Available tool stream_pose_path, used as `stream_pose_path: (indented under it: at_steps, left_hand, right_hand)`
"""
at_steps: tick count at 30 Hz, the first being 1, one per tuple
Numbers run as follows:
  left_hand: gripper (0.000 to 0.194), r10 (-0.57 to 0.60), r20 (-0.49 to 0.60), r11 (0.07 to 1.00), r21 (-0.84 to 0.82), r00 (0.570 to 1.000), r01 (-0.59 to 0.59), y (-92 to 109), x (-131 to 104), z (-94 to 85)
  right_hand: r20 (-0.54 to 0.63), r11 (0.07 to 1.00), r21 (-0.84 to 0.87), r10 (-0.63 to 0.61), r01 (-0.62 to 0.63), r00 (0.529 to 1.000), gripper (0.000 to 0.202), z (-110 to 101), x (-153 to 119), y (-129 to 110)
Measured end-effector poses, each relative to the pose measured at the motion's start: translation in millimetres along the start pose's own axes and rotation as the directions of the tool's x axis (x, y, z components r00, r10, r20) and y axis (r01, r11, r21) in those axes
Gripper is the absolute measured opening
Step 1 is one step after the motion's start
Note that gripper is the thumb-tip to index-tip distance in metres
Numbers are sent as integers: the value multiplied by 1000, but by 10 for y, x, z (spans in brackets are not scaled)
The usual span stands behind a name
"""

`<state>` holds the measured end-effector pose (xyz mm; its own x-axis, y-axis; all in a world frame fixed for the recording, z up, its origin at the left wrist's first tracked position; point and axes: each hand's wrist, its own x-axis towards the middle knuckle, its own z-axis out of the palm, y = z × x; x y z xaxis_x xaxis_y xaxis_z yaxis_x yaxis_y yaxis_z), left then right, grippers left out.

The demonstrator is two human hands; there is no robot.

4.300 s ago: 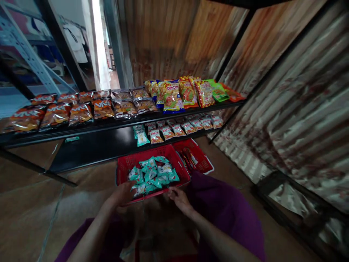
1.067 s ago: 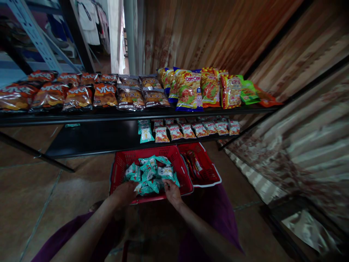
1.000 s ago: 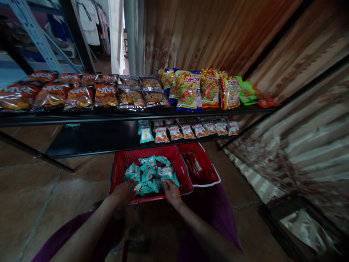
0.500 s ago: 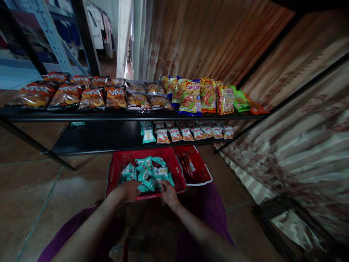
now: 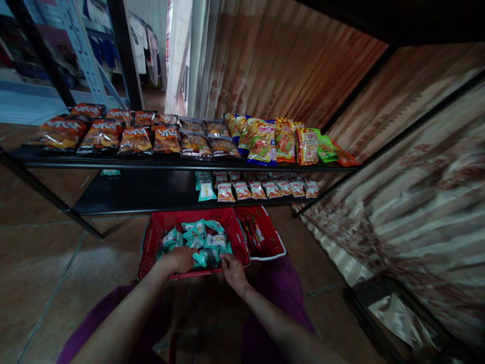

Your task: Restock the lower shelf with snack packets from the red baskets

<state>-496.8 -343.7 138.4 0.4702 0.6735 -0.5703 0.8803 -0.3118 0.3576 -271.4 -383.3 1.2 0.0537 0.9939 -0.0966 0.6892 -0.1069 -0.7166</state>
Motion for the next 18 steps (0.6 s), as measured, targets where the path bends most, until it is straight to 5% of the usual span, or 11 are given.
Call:
stream_pose_path:
  at_steps: [18]
  left_hand:
    - [51, -2, -52, 1000, 8, 999, 2, -94, -36, -35]
  right_hand:
    - [31, 996, 33, -84, 83, 996, 30, -26, -164, -210]
